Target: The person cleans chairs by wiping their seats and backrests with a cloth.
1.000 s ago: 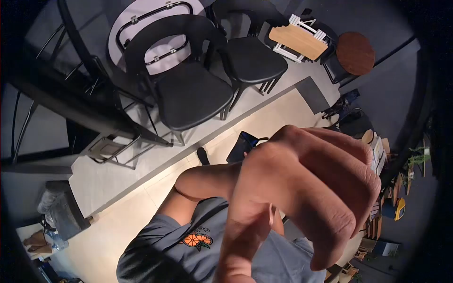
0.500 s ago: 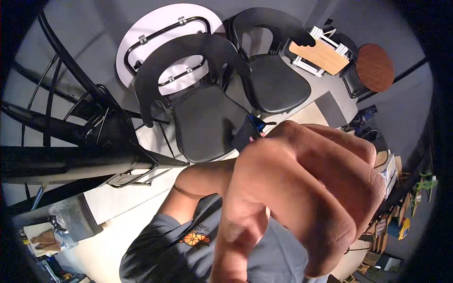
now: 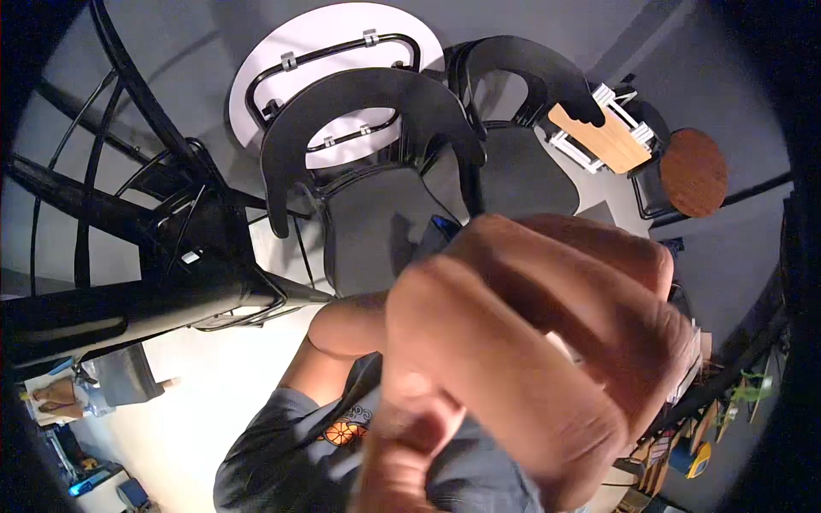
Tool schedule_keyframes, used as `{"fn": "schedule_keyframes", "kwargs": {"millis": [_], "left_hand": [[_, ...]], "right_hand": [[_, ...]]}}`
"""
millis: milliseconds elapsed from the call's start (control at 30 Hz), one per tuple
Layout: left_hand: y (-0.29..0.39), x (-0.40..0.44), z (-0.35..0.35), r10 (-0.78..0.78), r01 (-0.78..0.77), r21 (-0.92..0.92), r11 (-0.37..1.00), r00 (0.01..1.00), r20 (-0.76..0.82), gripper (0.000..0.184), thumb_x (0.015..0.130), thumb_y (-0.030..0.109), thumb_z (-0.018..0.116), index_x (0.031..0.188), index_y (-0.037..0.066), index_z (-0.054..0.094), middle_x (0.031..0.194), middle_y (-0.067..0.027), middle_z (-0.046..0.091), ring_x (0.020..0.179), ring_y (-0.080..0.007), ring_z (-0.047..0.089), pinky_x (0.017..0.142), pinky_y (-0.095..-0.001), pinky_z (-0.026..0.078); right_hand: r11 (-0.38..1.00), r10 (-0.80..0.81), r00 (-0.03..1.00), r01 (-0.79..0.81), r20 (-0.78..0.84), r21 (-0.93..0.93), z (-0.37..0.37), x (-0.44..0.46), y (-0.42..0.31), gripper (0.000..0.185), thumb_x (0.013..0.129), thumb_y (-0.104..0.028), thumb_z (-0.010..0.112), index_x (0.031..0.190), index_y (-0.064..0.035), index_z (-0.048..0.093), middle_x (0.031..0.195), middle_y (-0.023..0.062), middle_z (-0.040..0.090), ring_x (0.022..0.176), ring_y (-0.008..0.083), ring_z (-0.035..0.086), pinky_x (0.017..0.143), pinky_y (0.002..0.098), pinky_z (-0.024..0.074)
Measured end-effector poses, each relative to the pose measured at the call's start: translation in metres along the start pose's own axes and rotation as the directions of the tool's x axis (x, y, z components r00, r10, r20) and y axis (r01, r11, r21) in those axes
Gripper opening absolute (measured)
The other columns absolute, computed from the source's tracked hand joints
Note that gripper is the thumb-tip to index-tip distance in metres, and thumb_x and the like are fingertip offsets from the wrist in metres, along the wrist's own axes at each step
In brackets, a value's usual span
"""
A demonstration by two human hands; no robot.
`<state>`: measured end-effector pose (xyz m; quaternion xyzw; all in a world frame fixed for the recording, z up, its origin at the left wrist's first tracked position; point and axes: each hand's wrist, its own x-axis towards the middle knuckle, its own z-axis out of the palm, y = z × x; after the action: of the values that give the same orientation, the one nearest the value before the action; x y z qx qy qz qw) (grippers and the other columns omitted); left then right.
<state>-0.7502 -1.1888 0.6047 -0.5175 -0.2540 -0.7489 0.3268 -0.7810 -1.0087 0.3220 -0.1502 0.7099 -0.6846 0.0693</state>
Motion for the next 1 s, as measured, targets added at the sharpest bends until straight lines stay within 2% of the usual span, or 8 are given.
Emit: {"fn": "schedule_keyframes", "kwargs": {"millis": [333,600,767,800,867,900,967,1000], "left_hand": [[0.011,0.011,-0.033,0.059,-0.056,0.093,0.994,0.998,-0.028,0.021,0.093,0.024,0.075,0.081,0.008,0.072,0.079,-0.0021,0.065,0.068,-0.0164,0.052,0.066,-0.0280,0.043],[0.016,0.009,-0.046,0.060,-0.052,0.158,0.986,0.997,-0.044,0.018,0.093,0.020,0.075,0.081,0.008,0.072,0.079,-0.0018,0.064,0.067,-0.0161,0.052,0.065,-0.0276,0.043],[0.023,-0.037,-0.086,-0.108,0.155,0.520,0.840,0.987,-0.120,0.016,0.093,0.018,0.075,0.081,0.007,0.071,0.078,-0.0017,0.064,0.067,-0.0160,0.052,0.065,-0.0273,0.043],[0.027,-0.067,-0.109,-0.245,0.260,0.692,0.674,0.962,-0.123,0.010,0.090,0.013,0.076,0.084,0.007,0.073,0.081,-0.0016,0.064,0.069,-0.0153,0.053,0.066,-0.0266,0.043],[0.033,-0.138,-0.144,-0.472,0.620,0.692,0.369,0.767,-0.435,0.012,0.089,0.012,0.079,0.095,0.004,0.073,0.087,-0.0024,0.067,0.071,-0.0159,0.053,0.067,-0.0284,0.043],[0.038,-0.173,-0.155,-0.474,0.604,0.705,0.372,0.777,-0.415,0.012,0.089,0.012,0.079,0.095,0.004,0.073,0.087,-0.0024,0.067,0.071,-0.0159,0.053,0.067,-0.0284,0.043],[0.048,-0.236,-0.163,-0.573,0.920,0.385,-0.069,0.280,-0.770,0.031,0.085,0.014,0.082,0.112,0.004,0.073,0.098,-0.0080,0.069,0.088,-0.0264,0.063,0.081,-0.0361,0.052],[0.047,-0.254,-0.160,-0.576,0.919,0.388,-0.069,0.281,-0.768,0.031,0.085,0.014,0.082,0.112,0.004,0.073,0.098,-0.0080,0.069,0.088,-0.0264,0.063,0.081,-0.0361,0.052]], "right_hand": [[0.999,-0.027,0.978,0.022,-0.209,-0.028,-0.070,-0.006,-0.008,0.031,0.100,-0.025,0.073,0.113,0.0026,0.065,0.109,0.0111,0.070,0.095,0.0184,0.062,0.087,0.0329,0.0528],[0.997,0.076,0.990,-0.079,-0.116,-0.014,-0.021,0.005,0.009,0.032,0.101,-0.026,0.073,0.112,0.0027,0.066,0.109,0.0112,0.070,0.096,0.0184,0.062,0.088,0.0329,0.0529],[0.976,0.218,0.976,-0.218,0.010,0.014,0.045,0.042,0.039,0.032,0.101,-0.027,0.072,0.111,0.0028,0.066,0.110,0.0113,0.070,0.096,0.0184,0.062,0.088,0.0329,0.0531],[0.969,0.247,0.969,-0.247,0.034,0.010,0.061,0.053,0.047,0.033,0.101,-0.027,0.072,0.111,0.0028,0.066,0.110,0.0113,0.070,0.096,0.0184,0.062,0.088,0.0329,0.0531],[0.957,0.291,0.956,-0.291,0.042,0.000,0.074,0.064,0.053,0.033,0.101,-0.028,0.072,0.111,0.0028,0.066,0.110,0.0114,0.070,0.096,0.0183,0.062,0.088,0.0329,0.0531],[0.952,0.307,0.951,-0.307,0.043,-0.004,0.076,0.066,0.055,0.033,0.101,-0.028,0.072,0.111,0.0029,0.066,0.110,0.0114,0.070,0.096,0.0183,0.062,0.088,0.0329,0.0532],[0.944,0.328,0.943,-0.329,0.063,0.005,0.078,0.066,0.057,0.033,0.101,-0.028,0.072,0.111,0.0029,0.066,0.110,0.0114,0.070,0.096,0.0183,0.062,0.088,0.0329,0.0532],[0.941,0.335,0.938,-0.337,0.087,0.012,0.079,0.064,0.058,0.034,0.102,-0.028,0.072,0.114,0.0026,0.065,0.113,0.0117,0.070,0.099,0.0186,0.062,0.090,0.0328,0.0527]]}}
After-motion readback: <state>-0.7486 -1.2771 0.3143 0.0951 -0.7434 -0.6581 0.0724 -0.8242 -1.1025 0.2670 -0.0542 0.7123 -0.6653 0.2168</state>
